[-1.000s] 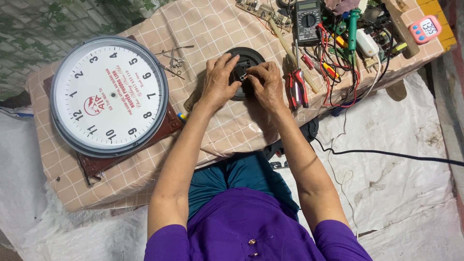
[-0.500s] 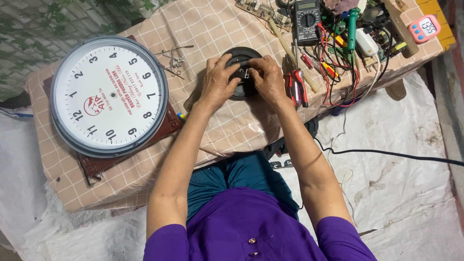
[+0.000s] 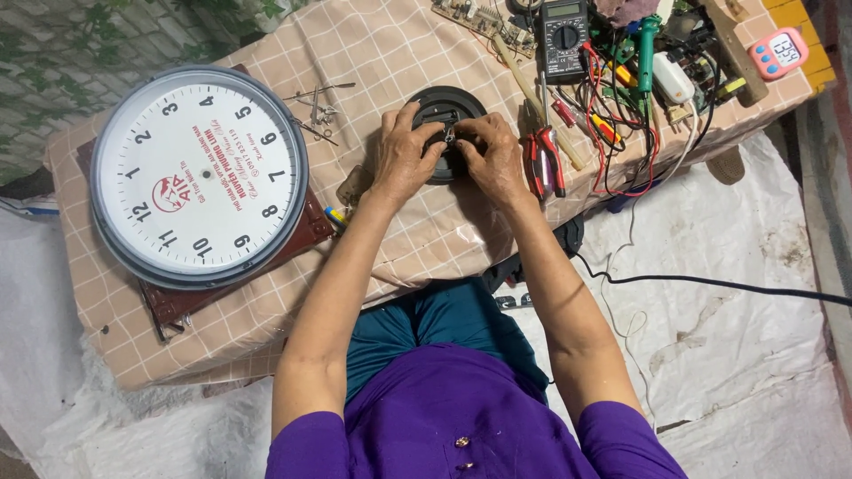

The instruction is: The person works on a small black electronic component on a table, using a multimeter to test connections with red and black probes. They then use a soldering iron to work on the component's terminals.

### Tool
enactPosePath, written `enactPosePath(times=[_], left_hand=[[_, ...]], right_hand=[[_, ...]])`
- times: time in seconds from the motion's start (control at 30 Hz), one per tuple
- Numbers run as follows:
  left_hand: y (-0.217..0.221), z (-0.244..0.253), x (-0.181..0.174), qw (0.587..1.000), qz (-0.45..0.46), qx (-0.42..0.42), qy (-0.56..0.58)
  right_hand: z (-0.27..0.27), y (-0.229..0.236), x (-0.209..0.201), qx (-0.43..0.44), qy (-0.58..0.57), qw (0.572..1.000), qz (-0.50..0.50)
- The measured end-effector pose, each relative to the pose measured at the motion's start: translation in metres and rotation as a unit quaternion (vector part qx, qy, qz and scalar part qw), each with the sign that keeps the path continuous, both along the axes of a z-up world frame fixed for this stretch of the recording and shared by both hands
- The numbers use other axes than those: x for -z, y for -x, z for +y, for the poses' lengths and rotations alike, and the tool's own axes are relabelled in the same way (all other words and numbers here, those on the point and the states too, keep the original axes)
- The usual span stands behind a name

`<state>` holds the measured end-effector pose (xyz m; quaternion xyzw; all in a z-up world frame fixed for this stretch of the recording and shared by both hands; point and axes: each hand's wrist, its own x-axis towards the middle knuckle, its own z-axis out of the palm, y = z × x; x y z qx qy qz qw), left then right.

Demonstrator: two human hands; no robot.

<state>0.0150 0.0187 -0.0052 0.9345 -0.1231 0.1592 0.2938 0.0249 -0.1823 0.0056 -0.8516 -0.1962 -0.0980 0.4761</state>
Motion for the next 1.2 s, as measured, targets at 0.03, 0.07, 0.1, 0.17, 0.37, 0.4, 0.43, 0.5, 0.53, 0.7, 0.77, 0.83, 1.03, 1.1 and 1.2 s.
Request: enactPosePath(times=[0.03, 0.07, 0.1, 0.17, 0.37, 0.4, 0.43, 0.5, 0.53, 0.7, 0.77, 0.83, 1.03, 1.1, 1.2], left_hand=[[0.0, -0.001, -0.002, 1.0, 0.0, 0.0, 0.0], [0.001, -0.003, -0.005, 1.0, 0.009, 0.004, 0.002], [0.001, -0.004, -0.007, 1.0, 0.018, 0.007, 0.004], [-0.002, -0.005, -0.008, 1.0, 0.029, 0.002, 0.004], [-0.009, -0.009, -0.002, 0.996, 0.086, -0.026, -0.01], [-0.009, -0.009, -0.003, 0.996, 0.09, -0.024, -0.009], [-0.008, -0.011, -0.005, 0.996, 0.091, -0.024, -0.009], [-0.008, -0.012, -0.009, 0.994, 0.1, -0.036, -0.004], [-0.009, -0.013, -0.007, 0.994, 0.099, -0.036, -0.004], [-0.02, -0.015, 0.016, 0.986, 0.134, -0.092, 0.022], [-0.022, -0.018, 0.014, 0.983, 0.148, -0.108, 0.021], [-0.02, -0.02, 0.013, 0.979, 0.162, -0.125, 0.02], [-0.019, -0.023, 0.011, 0.979, 0.15, -0.131, 0.037], [-0.019, -0.025, 0.011, 0.975, 0.156, -0.152, 0.042], [-0.023, -0.025, 0.018, 0.974, 0.155, -0.159, 0.04]], right_hand=[[0.0, -0.001, 0.003, 0.0, 0.0, 1.0, 0.0], [0.001, -0.002, 0.005, -0.002, -0.01, 1.0, -0.004], [0.001, -0.003, 0.008, -0.005, -0.021, 1.0, -0.008], [0.001, -0.002, 0.008, -0.003, -0.028, 1.0, -0.01], [0.002, 0.007, 0.0, 0.017, -0.042, 0.999, -0.023], [0.001, 0.007, 0.001, 0.021, -0.036, 0.999, -0.031], [0.002, 0.008, 0.002, 0.021, -0.036, 0.999, -0.031], [0.003, 0.01, 0.002, 0.047, -0.032, 0.997, -0.051], [0.004, 0.009, 0.005, 0.047, -0.033, 0.997, -0.051], [0.01, 0.012, 0.013, 0.082, -0.04, 0.992, -0.086], [0.011, 0.011, 0.019, 0.085, -0.043, 0.991, -0.09], [0.011, 0.012, 0.023, 0.087, -0.045, 0.991, -0.092], [0.013, 0.01, 0.026, 0.09, -0.046, 0.99, -0.103], [0.013, 0.01, 0.029, 0.091, -0.052, 0.989, -0.104], [0.011, 0.011, 0.027, 0.087, -0.05, 0.99, -0.104]])
